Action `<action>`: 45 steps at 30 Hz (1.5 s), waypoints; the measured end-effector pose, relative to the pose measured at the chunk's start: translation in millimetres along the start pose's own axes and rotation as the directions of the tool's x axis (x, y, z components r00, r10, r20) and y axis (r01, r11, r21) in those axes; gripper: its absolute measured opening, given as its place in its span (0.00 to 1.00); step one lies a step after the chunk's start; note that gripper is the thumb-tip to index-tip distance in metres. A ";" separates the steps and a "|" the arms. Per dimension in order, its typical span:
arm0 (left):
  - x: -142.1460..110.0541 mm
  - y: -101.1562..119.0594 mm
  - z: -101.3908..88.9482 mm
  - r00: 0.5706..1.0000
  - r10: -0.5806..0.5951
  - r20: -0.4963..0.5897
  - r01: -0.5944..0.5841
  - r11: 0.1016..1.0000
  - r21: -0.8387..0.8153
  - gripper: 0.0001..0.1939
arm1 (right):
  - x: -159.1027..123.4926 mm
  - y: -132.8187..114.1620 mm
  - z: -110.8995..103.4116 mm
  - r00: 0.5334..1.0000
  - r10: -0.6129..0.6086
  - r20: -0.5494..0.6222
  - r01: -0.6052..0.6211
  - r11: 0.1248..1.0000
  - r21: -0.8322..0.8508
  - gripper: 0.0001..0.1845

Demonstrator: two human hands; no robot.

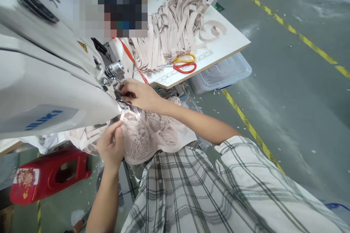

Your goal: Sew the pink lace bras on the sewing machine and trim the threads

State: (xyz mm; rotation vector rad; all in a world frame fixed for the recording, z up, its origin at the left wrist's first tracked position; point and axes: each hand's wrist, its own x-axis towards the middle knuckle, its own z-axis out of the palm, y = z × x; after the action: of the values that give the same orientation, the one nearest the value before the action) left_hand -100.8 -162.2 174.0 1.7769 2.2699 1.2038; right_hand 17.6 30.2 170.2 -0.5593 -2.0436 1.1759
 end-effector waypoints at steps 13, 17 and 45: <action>0.1 18.9 -3.7 0.972 0.230 -0.038 -0.226 0.970 0.093 0.10 | -9.2 -2.1 -13.3 0.993 -0.085 0.077 0.086 0.996 -0.009 0.07; -8.5 45.1 6.7 0.946 0.318 0.055 -0.321 0.907 0.271 0.21 | -10.4 -5.9 -13.8 0.996 -0.035 0.079 0.036 0.999 -0.012 0.06; -0.6 49.6 16.7 0.956 0.202 0.213 -0.271 0.888 0.373 0.23 | 1.1 6.4 -1.0 1.000 -0.031 0.006 0.031 0.986 -0.162 0.04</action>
State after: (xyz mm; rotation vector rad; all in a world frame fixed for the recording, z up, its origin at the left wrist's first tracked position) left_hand -52.3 -150.7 190.3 2.2507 2.3768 0.5959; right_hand 17.8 34.7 165.4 -0.6013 -2.1567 0.9986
